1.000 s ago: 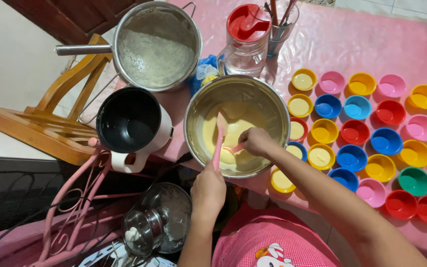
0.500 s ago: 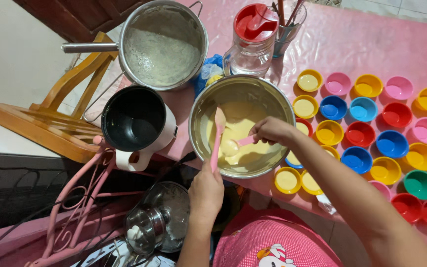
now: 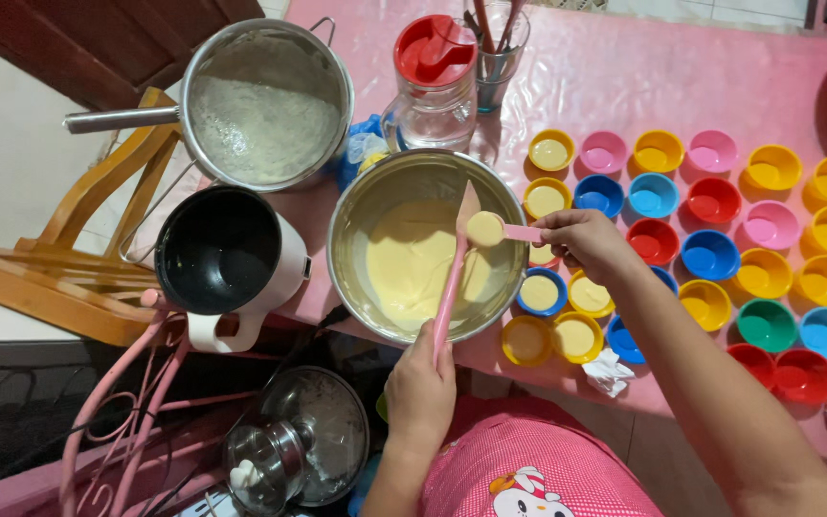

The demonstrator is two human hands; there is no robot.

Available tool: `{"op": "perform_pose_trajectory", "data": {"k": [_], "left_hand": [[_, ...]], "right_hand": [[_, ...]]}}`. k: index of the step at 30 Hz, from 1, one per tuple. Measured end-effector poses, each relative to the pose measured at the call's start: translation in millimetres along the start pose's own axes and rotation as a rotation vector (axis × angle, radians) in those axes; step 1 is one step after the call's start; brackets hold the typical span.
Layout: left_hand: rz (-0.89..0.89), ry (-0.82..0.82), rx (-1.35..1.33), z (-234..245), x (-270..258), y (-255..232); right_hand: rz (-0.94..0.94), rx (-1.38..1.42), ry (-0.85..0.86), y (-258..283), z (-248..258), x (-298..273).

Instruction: The person uses a pink ladle to scoop yellow batter from a large metal bowl and pours it into many small colorful plastic bowls arranged on a pink tablecloth. The person repeats this action across multiple bowls, filling them one by one.

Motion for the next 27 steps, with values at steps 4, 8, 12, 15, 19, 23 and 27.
{"op": "perform_pose_trajectory", "data": {"k": [4,8,12,15,19,23,27], "left_hand": [[-0.062,-0.036,0.073,-18,-6,1],[-0.083,-0.055,0.098,-29,-8,2],[-0.071,-0.041,0.132,-28,-16,-4],[-0.081,-0.062,0.154,-31,-21,-2],[-0.108,-0.097,0.208,-35,-29,0],[-0.138,-0.118,0.243,-36,-35,-3],[-0.148,-0.127,0.276,-39,-36,-4]], "right_hand": [[0.007,0.020,-0.079,-3,2,-3],[0.064,0.028,-0.142,-9,-2,0],[0.072,0.050,-0.209,-9,-10,1],[0.085,0.092,-0.224,-5,-13,3],[0.124,0.120,-0.241,-7,-13,11],[0.118,0.058,-0.242,11,-19,-1],[0.155,0.071,-0.229,10,-20,4]]}}
Point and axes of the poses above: each hand's wrist, its own x-axis towards the middle knuckle, its own z-axis out of the back of the hand, y = z × x, the point moved 5 cm from there along x, towards the middle knuckle, and after that the axes turned 8 degrees about z, right-handed, at the moved point
